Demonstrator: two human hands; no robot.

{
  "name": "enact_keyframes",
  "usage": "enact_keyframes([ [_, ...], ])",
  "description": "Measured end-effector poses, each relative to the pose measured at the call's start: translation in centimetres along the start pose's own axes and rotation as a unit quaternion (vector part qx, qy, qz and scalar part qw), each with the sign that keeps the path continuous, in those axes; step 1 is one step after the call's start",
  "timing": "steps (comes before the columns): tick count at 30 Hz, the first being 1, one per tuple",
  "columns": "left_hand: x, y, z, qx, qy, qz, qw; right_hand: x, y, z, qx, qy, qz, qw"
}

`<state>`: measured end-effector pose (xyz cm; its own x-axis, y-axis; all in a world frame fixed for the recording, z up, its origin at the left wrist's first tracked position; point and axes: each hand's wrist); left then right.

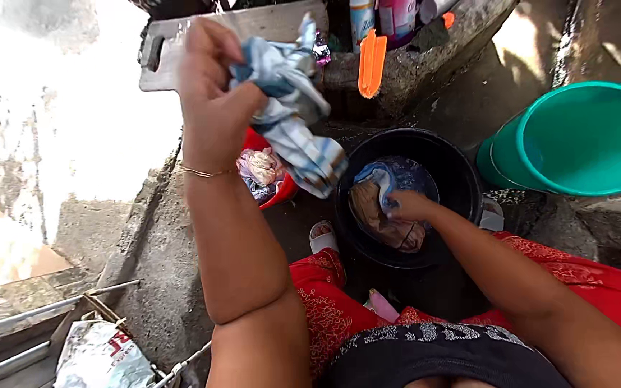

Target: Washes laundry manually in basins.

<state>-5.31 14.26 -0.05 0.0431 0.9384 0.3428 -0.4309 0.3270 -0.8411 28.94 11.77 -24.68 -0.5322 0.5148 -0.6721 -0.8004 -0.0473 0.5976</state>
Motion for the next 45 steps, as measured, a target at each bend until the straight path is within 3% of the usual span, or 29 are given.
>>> enact_keyframes([
  [2, -0.1, -1.7, -3.3, -0.062, 0.107, -0.04, 0.992, -2.3, -0.7, 3.4, 0.156, -0.215, 0.062, 0.962],
  [4, -0.2, -2.3, -7.0, -0.074, 0.175, -0.073, 0.979, -5.9, 0.5, 7.5, 0.289, -0.321, 0.163, 0.887],
  [6, -0.6, -2.6, -10.7, -0.065, 0.201, -0.109, 0.971, -9.4, 1.5, 10.3, 0.307, -0.33, 0.242, 0.859],
  [8, -0.9, -2.8, -13.9, -0.071, 0.218, -0.132, 0.964, -11.9, 1.6, 11.0, 0.267, -0.331, 0.25, 0.87],
  [12, -0.8, -2.5, -16.7, -0.08, 0.171, -0.142, 0.972, -16.3, -0.4, 11.1, 0.072, -0.391, 0.102, 0.912],
  [14, -0.9, -1.6, -17.1, -0.057, 0.14, -0.122, 0.981, -19.3, -1.3, 11.0, 0.047, -0.378, 0.084, 0.921],
  [18, -1.0, 0.1, -17.5, 0.014, 0.149, -0.035, 0.988, -23.1, -1.9, 10.4, 0.12, -0.338, 0.125, 0.925],
  [22, -0.8, 2.0, -18.9, 0.081, 0.118, 0.036, 0.989, -23.3, -2.1, 10.0, 0.255, -0.385, 0.191, 0.866],
  [24, -1.1, 3.4, -20.0, 0.086, 0.123, 0.06, 0.987, -22.1, -2.3, 9.7, 0.307, -0.373, 0.141, 0.864],
  [26, -1.5, 5.2, -21.8, 0.092, 0.168, 0.06, 0.98, -19.7, -3.4, 9.5, 0.28, -0.347, 0.027, 0.895],
  [29, -2.6, 8.4, -25.3, 0.119, 0.308, 0.068, 0.942, -14.6, -5.2, 8.4, 0.096, -0.258, -0.15, 0.949],
  [32, -4.0, 11.5, -29.0, 0.182, 0.436, 0.111, 0.875, -9.5, -6.7, 5.3, -0.009, -0.159, -0.217, 0.963],
  [35, -4.9, 13.9, -32.5, 0.244, 0.501, 0.14, 0.818, -4.6, -9.6, 1.8, 0.016, -0.071, -0.229, 0.971],
  [38, -5.5, 17.4, -35.0, 0.289, 0.54, 0.179, 0.77, -0.1, -12.1, -1.4, 0.08, -0.052, -0.226, 0.969],
  [42, -7.6, 21.2, -34.8, 0.285, 0.574, 0.291, 0.711, 3.6, -11.0, -4.4, -0.009, 0.04, -0.143, 0.989],
  [45, -9.5, 21.1, -33.7, 0.301, 0.602, 0.346, 0.654, 4.6, -12.3, -2.9, -0.075, 0.104, -0.074, 0.989],
])
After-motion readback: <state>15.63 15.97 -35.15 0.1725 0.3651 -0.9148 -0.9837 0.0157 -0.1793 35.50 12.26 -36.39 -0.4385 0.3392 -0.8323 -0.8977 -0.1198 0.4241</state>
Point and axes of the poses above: each hand's wrist, its own x-axis towards the middle knuckle, its own z-axis out of the back of the hand, y = z × x, and after that the axes turned 2 degrees about y, right-handed
